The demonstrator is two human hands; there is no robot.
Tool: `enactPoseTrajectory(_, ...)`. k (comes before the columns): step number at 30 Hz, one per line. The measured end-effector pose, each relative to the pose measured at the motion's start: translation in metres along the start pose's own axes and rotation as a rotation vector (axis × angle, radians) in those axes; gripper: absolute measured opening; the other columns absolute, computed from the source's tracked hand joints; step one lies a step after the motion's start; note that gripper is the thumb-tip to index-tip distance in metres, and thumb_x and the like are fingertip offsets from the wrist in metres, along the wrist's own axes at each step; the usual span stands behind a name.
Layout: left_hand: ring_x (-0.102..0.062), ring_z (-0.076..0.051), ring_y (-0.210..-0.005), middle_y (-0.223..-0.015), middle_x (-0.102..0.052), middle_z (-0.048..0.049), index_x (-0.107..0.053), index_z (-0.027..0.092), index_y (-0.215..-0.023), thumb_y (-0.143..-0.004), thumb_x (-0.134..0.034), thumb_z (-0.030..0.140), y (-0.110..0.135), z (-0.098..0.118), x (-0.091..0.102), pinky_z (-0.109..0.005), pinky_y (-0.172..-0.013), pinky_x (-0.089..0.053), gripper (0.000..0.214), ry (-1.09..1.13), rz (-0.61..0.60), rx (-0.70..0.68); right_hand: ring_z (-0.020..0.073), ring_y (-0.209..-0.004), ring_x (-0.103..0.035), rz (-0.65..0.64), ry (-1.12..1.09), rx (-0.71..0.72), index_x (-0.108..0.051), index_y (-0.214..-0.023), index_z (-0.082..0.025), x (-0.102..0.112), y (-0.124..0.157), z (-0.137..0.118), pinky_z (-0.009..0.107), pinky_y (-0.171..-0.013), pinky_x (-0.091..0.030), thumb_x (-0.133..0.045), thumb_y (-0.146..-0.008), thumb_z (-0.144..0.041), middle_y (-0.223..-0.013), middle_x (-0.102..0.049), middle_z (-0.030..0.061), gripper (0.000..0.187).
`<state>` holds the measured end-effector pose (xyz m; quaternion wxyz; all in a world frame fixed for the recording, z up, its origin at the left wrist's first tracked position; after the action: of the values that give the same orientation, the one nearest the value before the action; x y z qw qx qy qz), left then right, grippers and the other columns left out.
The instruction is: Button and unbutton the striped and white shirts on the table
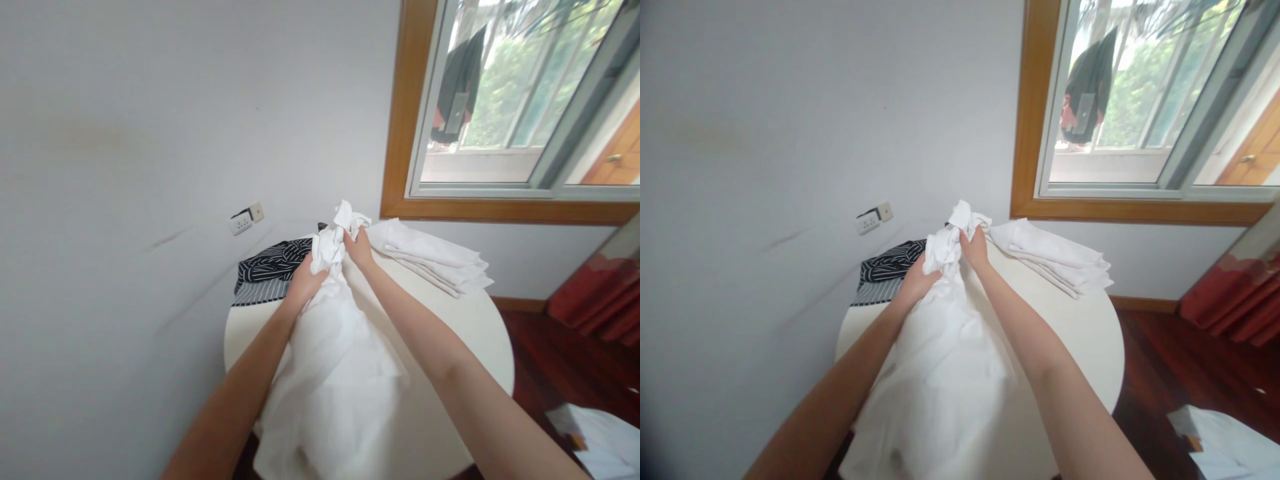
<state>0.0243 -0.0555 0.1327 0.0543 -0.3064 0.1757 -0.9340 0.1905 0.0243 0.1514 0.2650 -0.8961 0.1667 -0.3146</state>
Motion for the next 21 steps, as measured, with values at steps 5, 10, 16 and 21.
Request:
enactPoseTrajectory(5,-0.055,-0.027,-0.109,-0.12,-0.059,-0.007,-0.051,0.025,-0.128,-0.081,-0.049,0.026,-0.022,0.019,0.059,-0.034,-0.092,-0.043,0.047,-0.575,0.058,-0.07,0.0201,-0.092,-0.053,-0.039,0.068,0.001,-0.053,-0.096,-0.016,-0.02,0.0,-0.002,0.029,-0.083,-0.041,-0.039,-0.089,-0.046,-0.097,-0.06,0.0091,0.034)
enactPoseTrajectory(10,-0.055,-0.03,-0.105,-0.129,-0.047,-0.0087,-0.045,0.031,-0.133,-0.083,-0.046,0.024,-0.049,0.029,0.094,-0.039,-0.088,-0.043,0.051,-0.88,0.151,-0.129,0.019,-0.099,-0.053,-0.063,0.057,0.015,-0.051,-0.102,-0.019,-0.047,-0.014,-0.028,0.029,-0.088,-0.04,-0.035,-0.092,-0.044,-0.104,-0.06,0.0075,0.031)
enactPoseTrajectory(16,-0.051,-0.03,-0.108,-0.134,-0.04,-0.008,-0.043,0.037,-0.135,-0.086,-0.04,0.021,-0.077,0.0,0.093,-0.039,-0.089,-0.041,0.051,-0.95,0.092,-0.203,0.0243,-0.121,-0.043,-0.184,0.167,0.024,-0.04,-0.129,-0.02,-0.087,-0.023,-0.038,0.039,-0.099,-0.035,-0.03,-0.094,-0.037,-0.132,-0.048,0.0103,0.04)
enactPoseTrajectory(21,-0.046,-0.029,-0.112,-0.129,-0.045,-0.0106,-0.043,0.036,-0.135,-0.088,-0.03,0.015,-0.079,-0.043,0.061,-0.039,-0.087,-0.04,0.053,-0.987,-0.037,-0.192,0.027,-0.13,-0.031,-0.304,0.281,-0.034,-0.034,-0.137,-0.027,-0.113,-0.009,-0.011,0.057,-0.107,-0.019,-0.032,-0.093,-0.035,-0.146,-0.035,0.0056,0.045)
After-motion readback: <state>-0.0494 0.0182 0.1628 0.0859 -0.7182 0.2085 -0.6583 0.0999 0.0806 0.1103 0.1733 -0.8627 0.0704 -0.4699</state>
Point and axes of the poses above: each hand's wrist, its own y-axis away from the middle knuckle, its own x-axis out of the back of the hand, z = x × y, the point moved 7 cm from there along -y, towards the middle knuckle
